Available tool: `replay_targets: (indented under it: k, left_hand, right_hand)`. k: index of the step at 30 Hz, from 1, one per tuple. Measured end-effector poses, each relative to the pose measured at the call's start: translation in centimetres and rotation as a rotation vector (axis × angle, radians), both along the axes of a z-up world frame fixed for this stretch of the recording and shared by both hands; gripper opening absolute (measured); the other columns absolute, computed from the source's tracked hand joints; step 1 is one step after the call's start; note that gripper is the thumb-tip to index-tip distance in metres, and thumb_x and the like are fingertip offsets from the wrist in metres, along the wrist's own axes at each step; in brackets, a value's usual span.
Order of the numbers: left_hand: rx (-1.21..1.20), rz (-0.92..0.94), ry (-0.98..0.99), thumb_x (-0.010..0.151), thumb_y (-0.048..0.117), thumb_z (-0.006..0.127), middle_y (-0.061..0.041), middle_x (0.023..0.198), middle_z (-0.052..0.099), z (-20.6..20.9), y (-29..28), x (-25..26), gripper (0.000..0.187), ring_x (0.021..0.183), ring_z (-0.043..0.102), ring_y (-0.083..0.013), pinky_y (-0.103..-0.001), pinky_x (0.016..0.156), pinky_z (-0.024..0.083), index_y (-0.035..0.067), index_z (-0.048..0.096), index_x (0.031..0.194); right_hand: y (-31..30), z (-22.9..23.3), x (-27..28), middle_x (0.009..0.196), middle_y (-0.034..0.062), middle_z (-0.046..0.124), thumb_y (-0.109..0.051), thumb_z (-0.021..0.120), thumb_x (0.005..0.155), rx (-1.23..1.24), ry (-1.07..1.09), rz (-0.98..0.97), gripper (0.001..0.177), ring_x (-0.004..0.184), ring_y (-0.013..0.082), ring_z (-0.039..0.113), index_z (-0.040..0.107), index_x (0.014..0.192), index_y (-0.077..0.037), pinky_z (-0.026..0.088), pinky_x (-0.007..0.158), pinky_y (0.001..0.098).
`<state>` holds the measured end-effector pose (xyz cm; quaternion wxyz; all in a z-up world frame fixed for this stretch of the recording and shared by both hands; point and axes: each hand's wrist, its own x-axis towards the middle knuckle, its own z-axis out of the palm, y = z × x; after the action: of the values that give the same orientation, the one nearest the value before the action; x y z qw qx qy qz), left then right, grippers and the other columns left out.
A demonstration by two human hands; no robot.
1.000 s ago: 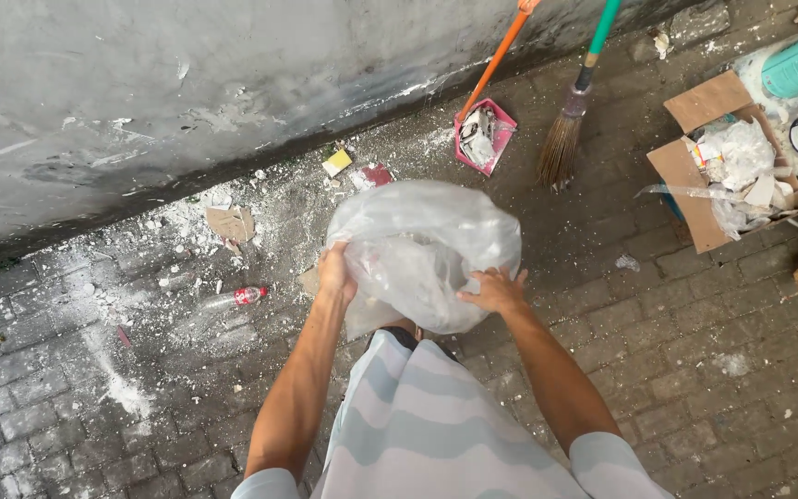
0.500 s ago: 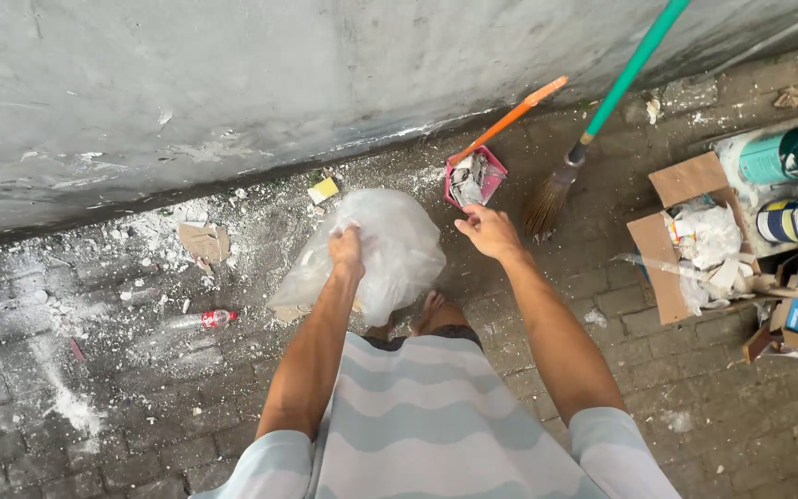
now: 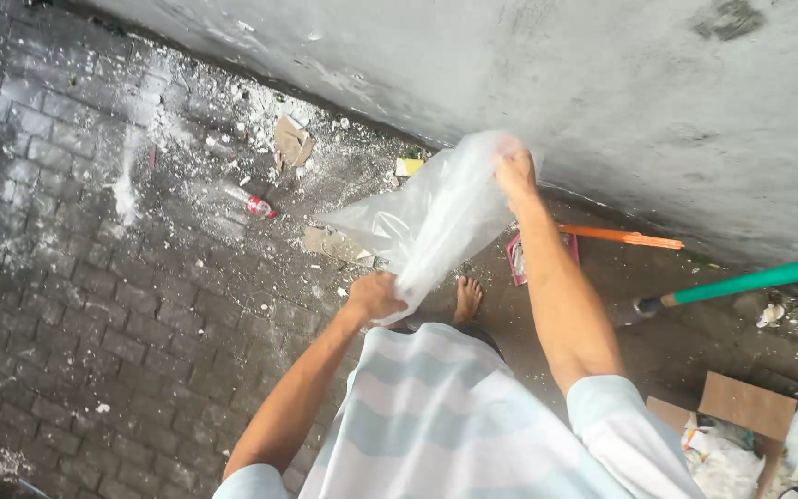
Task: The person sweeps white debris from a paved floor using a broom and a dustpan, then shakes out a plastic bag and empties the collected debris into it.
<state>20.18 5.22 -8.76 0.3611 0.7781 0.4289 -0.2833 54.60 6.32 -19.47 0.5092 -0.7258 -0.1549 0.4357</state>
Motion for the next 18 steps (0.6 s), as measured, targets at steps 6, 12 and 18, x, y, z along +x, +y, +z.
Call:
replay_targets:
  k: [6,12,18]
  left_hand:
    - [-0.556,1.070,-0.730,0.079,0.012,0.069,-0.017,0.103,0.075,-9.4,0.1,2.7,0.043,0.092,0.072,-0.0287,-0.043,0.085,0.060,-0.005,0.070,0.118]
    - [-1.046,1.443,-1.018,0.074,0.008,0.062,-0.016,0.102,0.068,-7.4,0.2,5.6,0.048,0.090,0.070,-0.0305,-0.049,0.081,0.062,-0.004,0.060,0.120]
    - [-1.001,1.301,-0.651,0.084,0.020,0.071,-0.012,0.110,0.069,-6.4,-3.2,2.8,0.047,0.099,0.068,-0.0270,-0.045,0.086,0.056,0.004,0.061,0.127]
  right_hand:
    - [-4.1,-0.2,-2.5,0.136,0.0138,0.067,-0.031,0.075,0.088,0.065,-0.358,0.279,0.059,0.127,0.0260,0.062,0.061,0.138,-0.003,0.050,0.107,0.0388]
    - [-13.0,-2.2,-5.7,0.152,0.0151,0.044,-0.073,0.072,0.082,-0.699,0.647,-0.148,0.102,0.141,0.0396,0.037,0.036,0.157,-0.013,0.016,0.115,0.0679]
    - [-11.9,-6.9,-6.2,0.118,0.0199,0.074,-0.024,0.089,0.074,-0.470,0.522,0.054,0.063,0.102,0.0307,0.074,0.068,0.125,0.006,0.062,0.087,0.0466]
